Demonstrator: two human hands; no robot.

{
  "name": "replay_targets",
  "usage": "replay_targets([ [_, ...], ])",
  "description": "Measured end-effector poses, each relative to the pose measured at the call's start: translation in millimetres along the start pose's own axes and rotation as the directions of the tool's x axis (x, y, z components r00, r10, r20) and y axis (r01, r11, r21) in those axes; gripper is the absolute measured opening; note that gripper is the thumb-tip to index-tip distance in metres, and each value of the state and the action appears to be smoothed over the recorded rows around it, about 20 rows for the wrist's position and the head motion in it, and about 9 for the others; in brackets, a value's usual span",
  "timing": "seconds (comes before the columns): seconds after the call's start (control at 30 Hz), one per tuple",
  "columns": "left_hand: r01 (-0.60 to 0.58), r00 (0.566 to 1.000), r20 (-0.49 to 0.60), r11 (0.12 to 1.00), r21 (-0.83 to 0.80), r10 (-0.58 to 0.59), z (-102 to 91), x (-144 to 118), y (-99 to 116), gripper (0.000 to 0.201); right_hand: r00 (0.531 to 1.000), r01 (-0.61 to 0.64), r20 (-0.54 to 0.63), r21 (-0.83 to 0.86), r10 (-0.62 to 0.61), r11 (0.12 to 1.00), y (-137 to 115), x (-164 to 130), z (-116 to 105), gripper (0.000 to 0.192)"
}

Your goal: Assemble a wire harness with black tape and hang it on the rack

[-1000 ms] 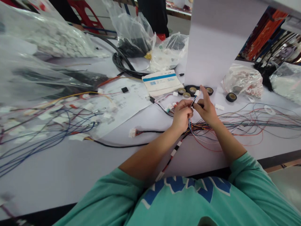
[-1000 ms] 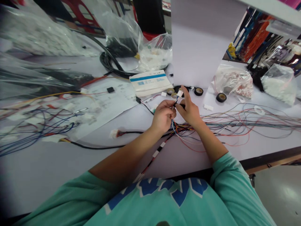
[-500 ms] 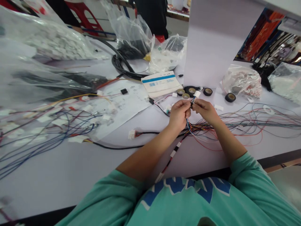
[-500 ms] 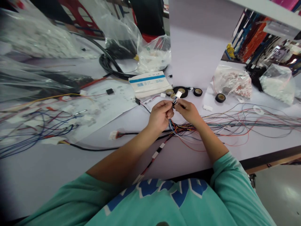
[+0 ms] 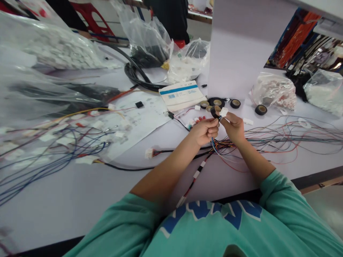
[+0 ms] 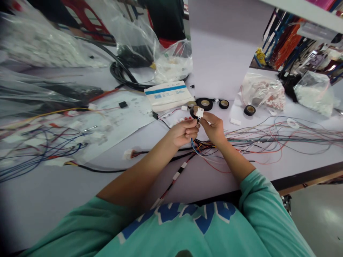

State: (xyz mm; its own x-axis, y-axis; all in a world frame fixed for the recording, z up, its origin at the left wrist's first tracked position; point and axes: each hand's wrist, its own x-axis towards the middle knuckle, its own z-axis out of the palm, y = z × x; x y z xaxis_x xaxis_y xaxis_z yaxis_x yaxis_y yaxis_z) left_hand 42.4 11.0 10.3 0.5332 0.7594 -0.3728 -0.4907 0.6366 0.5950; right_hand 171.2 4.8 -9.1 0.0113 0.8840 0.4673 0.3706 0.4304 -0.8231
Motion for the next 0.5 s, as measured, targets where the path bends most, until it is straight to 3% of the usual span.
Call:
replay_targets([
  [0.1, 0.036, 0.999, 0.003, 0.999, -0.018, -0.036, 0.2, 0.5, 0.3, 0.024, 0.987, -0.129, 0.128, 0.244, 0.100, 0.961, -3.5, 2.9, -0.4, 0.017],
  [0.17, -0.026, 1.000, 0.014, 0.999, -0.020, 0.027, 1.5, 0.5, -2.0, 0.023, 0.971, -0.171, 0.224, 0.377, 0.089, 0.910, -7.5, 5.5, -2.8, 0.016],
  [0.27, -0.192, 0.978, 0.090, 0.981, 0.040, 0.188, 1.6, 0.7, -7.2, 0.019, 0.968, -0.222, 0.215, 0.494, 0.129, 0.840, -10.8, 8.2, -6.4, 0.018],
  [0.4, -0.468, 0.881, 0.192, 0.852, 0.236, 0.432, -4.7, 1.3, -9.6, 0.014, 0.921, -0.383, 0.244, 0.412, 0.304, 0.827, -10.2, 10.1, -13.0, 0.029],
  [0.5, -0.518, 0.855, 0.246, 0.763, 0.387, 0.456, -8.4, 1.0, -6.2, 0.010, 0.934, -0.336, 0.207, 0.235, 0.290, 0.912, -11.7, 12.2, -21.1, 0.031],
])
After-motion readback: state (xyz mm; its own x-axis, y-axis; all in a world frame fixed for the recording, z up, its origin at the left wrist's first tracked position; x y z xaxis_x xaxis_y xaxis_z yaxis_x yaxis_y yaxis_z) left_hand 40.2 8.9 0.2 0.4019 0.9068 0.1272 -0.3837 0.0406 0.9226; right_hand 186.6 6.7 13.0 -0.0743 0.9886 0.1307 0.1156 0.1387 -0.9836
